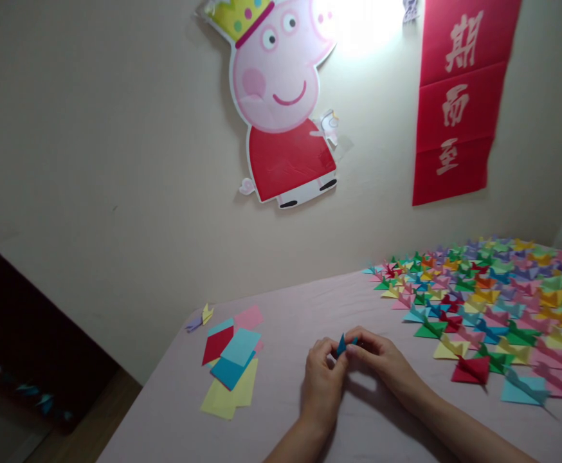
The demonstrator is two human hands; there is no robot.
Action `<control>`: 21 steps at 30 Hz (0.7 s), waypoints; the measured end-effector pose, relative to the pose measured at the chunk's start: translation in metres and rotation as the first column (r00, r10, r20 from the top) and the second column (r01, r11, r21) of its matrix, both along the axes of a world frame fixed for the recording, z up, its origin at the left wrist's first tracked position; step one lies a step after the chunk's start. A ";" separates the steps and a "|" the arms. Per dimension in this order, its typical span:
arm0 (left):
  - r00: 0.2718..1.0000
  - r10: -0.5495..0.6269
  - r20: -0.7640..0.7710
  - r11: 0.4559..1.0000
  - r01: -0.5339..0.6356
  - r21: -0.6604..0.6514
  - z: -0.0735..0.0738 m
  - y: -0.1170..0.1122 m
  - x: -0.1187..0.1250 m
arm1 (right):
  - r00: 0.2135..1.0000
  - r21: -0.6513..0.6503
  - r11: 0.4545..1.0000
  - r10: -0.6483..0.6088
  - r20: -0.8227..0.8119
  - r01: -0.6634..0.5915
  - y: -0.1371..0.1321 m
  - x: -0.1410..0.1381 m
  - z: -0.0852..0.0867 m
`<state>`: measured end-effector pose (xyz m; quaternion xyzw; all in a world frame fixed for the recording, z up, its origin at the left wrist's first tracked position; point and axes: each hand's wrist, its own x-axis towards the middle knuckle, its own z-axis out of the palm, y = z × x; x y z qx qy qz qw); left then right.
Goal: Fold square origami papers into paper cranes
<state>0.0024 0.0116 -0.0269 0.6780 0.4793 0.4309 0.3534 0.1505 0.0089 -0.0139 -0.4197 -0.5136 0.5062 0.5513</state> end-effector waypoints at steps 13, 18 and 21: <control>0.997 0.066 0.028 0.995 -0.068 0.072 0.010 -0.005 -0.002 | 0.997 0.046 0.996 -0.075 0.031 0.073 -0.002 -0.002 0.001; 0.996 0.073 0.043 0.995 -0.075 0.062 0.006 -0.004 -0.001 | 0.997 0.029 0.997 -0.068 0.034 0.067 0.000 -0.002 -0.001; 0.995 0.078 0.060 0.994 -0.082 0.066 0.006 -0.004 -0.001 | 0.997 0.032 0.997 -0.077 0.026 0.076 0.000 -0.002 -0.003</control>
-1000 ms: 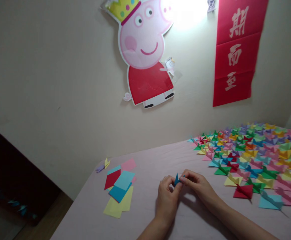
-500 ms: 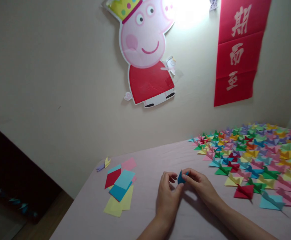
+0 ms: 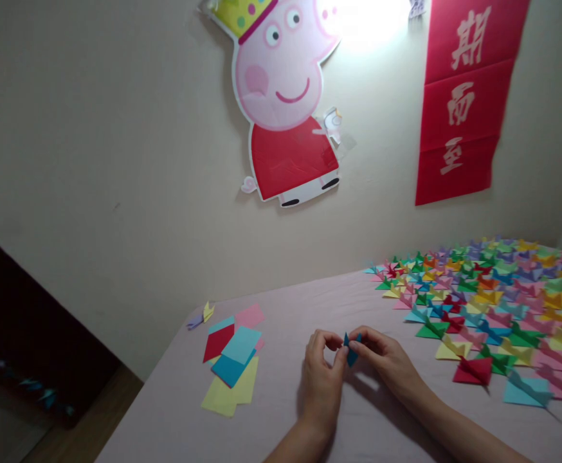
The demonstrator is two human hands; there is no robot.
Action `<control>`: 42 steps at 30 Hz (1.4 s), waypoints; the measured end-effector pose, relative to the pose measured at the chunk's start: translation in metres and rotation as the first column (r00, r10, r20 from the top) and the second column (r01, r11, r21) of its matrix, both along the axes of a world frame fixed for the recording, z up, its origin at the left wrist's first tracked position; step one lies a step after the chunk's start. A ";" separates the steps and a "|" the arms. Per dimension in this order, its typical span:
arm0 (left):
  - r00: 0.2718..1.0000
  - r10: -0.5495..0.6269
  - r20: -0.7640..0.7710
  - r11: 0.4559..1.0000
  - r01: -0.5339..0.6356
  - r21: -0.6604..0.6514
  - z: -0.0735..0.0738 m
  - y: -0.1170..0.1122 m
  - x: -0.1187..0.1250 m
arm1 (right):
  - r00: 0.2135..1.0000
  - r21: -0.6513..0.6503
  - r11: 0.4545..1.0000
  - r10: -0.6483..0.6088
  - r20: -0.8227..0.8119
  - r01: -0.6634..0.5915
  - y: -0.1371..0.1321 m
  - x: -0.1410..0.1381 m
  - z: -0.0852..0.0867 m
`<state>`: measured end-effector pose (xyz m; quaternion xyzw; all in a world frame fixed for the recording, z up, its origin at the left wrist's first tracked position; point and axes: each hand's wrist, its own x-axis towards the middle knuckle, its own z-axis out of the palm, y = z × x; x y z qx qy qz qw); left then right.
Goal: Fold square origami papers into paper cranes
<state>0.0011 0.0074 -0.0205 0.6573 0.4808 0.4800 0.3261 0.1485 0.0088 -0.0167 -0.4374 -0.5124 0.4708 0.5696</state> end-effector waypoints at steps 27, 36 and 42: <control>0.993 -0.063 0.102 0.997 0.068 -0.047 0.007 -0.001 0.001 | 0.950 0.294 0.956 -0.102 0.294 0.012 -0.003 0.005 -0.002; 0.973 -0.051 0.226 0.991 0.077 -0.111 0.006 0.003 0.002 | 0.890 0.514 0.857 -0.210 0.405 -0.032 -0.002 0.007 -0.006; 0.931 -0.046 0.361 0.950 0.153 -0.273 0.007 0.005 0.004 | 0.848 0.586 0.810 -0.289 0.444 -0.031 -0.001 0.010 -0.008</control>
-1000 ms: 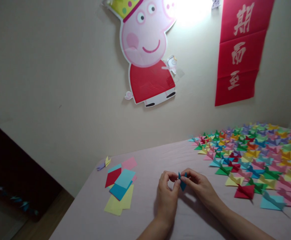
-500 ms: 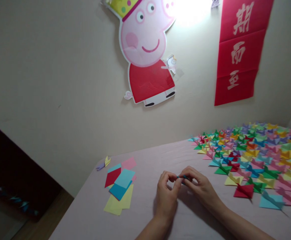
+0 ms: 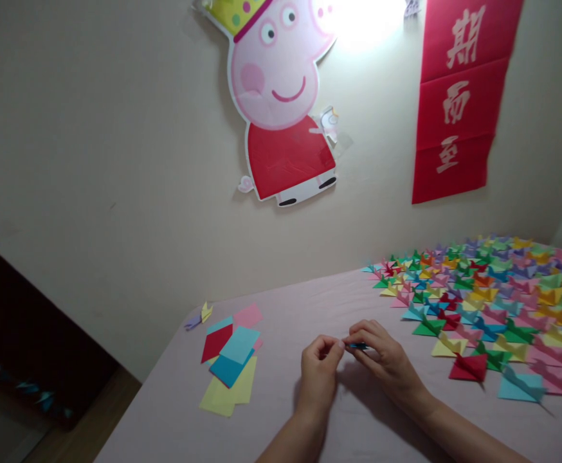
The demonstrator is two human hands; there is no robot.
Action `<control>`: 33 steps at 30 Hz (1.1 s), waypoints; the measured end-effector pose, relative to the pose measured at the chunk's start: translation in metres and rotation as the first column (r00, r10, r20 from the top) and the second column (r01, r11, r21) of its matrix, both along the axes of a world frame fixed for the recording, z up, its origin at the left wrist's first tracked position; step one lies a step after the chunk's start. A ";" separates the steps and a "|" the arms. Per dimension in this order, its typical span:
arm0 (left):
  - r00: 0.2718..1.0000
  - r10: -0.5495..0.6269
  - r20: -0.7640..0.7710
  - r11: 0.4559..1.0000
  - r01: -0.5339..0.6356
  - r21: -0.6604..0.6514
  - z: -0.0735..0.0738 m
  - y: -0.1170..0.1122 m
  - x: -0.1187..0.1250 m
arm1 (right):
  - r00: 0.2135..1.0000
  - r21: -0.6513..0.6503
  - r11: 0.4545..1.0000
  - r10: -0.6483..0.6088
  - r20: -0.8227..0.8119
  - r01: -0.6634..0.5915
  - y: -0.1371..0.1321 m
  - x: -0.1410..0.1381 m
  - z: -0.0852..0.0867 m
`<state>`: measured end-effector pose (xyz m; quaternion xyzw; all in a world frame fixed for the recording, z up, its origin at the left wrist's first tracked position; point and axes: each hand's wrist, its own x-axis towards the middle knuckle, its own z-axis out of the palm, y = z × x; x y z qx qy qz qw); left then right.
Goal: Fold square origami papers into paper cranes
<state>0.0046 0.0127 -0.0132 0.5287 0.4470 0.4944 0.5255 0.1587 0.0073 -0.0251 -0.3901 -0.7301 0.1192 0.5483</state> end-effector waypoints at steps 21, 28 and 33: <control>0.978 -0.167 0.124 0.953 0.192 -0.235 0.013 0.007 -0.009 | 0.997 -0.023 0.999 0.030 -0.065 -0.032 -0.001 -0.001 0.008; 0.995 -0.099 -0.020 0.994 0.098 -0.051 0.010 0.007 -0.009 | 0.985 -0.215 0.975 0.018 -0.171 -0.056 0.000 -0.001 0.008; 0.948 0.035 -0.317 0.957 0.059 0.283 0.015 -0.001 -0.009 | 0.974 -0.315 0.946 0.000 -0.227 -0.073 -0.001 -0.002 0.010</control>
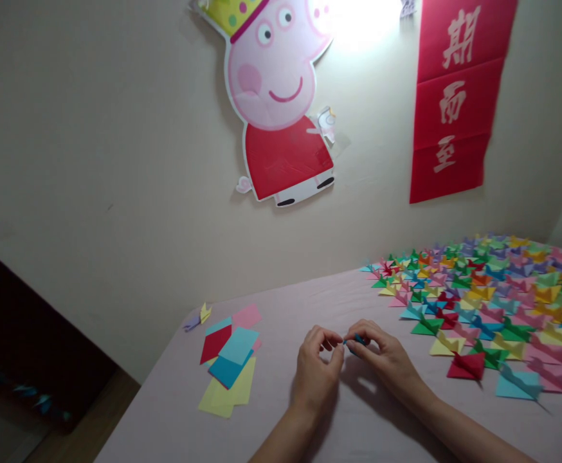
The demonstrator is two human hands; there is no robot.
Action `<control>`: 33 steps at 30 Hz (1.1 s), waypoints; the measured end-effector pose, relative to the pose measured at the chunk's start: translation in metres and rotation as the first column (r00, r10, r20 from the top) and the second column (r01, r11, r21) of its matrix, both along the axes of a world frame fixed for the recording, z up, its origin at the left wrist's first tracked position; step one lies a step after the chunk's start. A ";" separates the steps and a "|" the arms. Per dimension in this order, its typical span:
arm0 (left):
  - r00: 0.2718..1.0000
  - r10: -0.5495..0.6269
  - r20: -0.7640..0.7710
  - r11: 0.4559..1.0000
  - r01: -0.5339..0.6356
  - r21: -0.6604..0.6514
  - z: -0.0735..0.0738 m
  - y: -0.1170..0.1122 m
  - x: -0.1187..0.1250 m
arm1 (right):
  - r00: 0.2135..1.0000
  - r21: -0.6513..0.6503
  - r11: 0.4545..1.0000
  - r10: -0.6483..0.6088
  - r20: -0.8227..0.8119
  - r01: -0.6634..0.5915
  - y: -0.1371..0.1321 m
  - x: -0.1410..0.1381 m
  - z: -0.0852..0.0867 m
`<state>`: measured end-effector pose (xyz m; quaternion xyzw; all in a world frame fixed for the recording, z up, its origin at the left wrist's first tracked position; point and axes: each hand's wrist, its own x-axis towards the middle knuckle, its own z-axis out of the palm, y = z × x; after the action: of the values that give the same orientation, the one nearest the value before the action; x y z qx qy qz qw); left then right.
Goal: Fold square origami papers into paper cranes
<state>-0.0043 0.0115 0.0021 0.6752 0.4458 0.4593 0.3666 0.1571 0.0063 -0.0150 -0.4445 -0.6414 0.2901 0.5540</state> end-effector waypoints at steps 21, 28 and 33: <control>0.971 0.030 0.236 0.973 0.026 -0.229 -0.023 0.003 0.010 | 0.917 -0.255 0.947 0.084 -0.389 -0.195 0.004 -0.010 -0.008; 0.944 0.043 0.327 0.949 0.064 -0.308 -0.020 0.010 0.006 | 0.941 -0.173 0.977 0.061 -0.332 -0.125 0.008 -0.006 -0.019; 0.929 0.049 0.366 0.923 0.097 -0.371 -0.019 0.012 0.004 | 0.958 -0.154 0.979 0.086 -0.273 -0.132 0.005 -0.006 -0.013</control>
<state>0.0002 0.0230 -0.0168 0.4977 0.4414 0.4773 0.5741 0.1510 0.0109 -0.0281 -0.4114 -0.5581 0.4308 0.5777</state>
